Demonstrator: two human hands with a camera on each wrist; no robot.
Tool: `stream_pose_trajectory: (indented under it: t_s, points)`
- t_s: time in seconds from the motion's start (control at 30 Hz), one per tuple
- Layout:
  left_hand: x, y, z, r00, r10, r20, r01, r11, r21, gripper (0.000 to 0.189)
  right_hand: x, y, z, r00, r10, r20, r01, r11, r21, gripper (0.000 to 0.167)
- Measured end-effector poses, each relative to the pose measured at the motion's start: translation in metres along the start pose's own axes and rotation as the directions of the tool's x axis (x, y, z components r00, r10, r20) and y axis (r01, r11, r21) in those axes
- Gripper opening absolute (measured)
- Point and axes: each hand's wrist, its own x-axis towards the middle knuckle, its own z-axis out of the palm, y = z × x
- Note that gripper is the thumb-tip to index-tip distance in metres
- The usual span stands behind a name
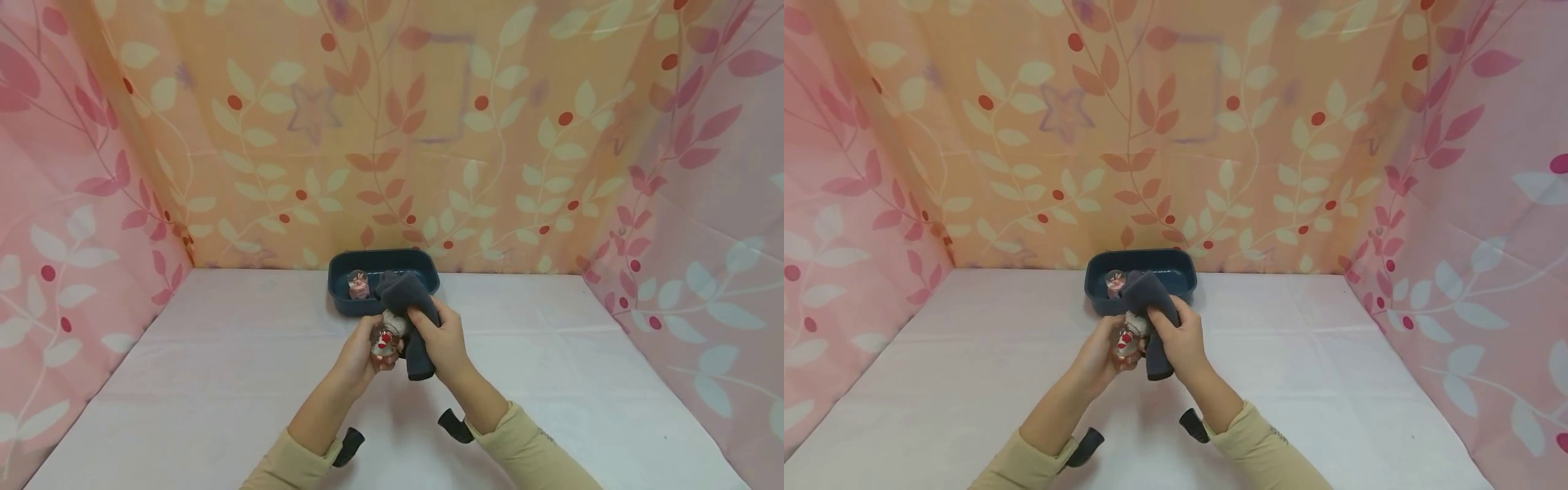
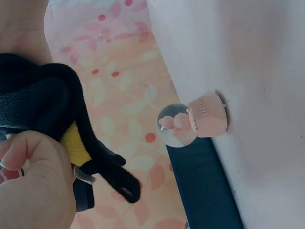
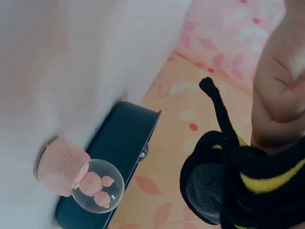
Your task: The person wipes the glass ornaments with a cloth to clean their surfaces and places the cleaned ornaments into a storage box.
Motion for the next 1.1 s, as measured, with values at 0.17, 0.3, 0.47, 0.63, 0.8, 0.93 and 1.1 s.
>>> stream_pose_trajectory:
  t_s: [0.17, 0.3, 0.47, 0.63, 0.8, 0.93, 1.1]
  points:
    - [-0.003, 0.001, -0.001, 0.997, -0.043, 0.059, 0.046, 0.997, -0.06, 0.038, 0.006, -0.003, -0.008, 0.976, 0.208, -0.068, -0.195, 0.967, 0.164, 0.031]
    - [-0.006, 0.003, -0.001, 0.998, -0.047, 0.041, 0.05, 0.996, -0.078, 0.039, 0.009, -0.006, -0.02, 0.953, 0.29, -0.091, -0.262, 0.935, 0.239, 0.034]
    - [-0.008, 0.006, -0.002, 1.0, -0.023, 0.013, 0.024, 0.997, -0.068, 0.04, 0.008, -0.013, -0.028, 0.963, 0.257, -0.082, -0.231, 0.943, 0.241, 0.039]
    - [-0.006, 0.005, -0.003, 1.0, 0.014, 0.02, -0.013, 0.999, -0.033, 0.044, 0.001, -0.013, -0.025, 0.996, 0.061, -0.068, -0.052, 0.99, 0.129, 0.03]
    - [-0.005, 0.001, -0.003, 0.997, 0.068, 0.03, -0.068, 0.998, -0.001, 0.048, -0.007, -0.007, -0.018, 0.971, -0.219, 0.097, 0.227, 0.971, -0.073, 0.027]
    - [-0.005, -0.001, -0.001, 0.995, 0.093, 0.035, -0.093, 0.996, -0.02, 0.041, -0.009, -0.001, -0.013, 0.932, -0.29, 0.219, 0.326, 0.934, -0.149, 0.024]
    - [-0.004, 0.0, 0.004, 0.997, 0.077, -0.013, -0.078, 0.995, -0.056, 0.038, -0.01, 0.002, -0.007, 0.929, -0.303, 0.212, 0.343, 0.92, -0.187, 0.024]
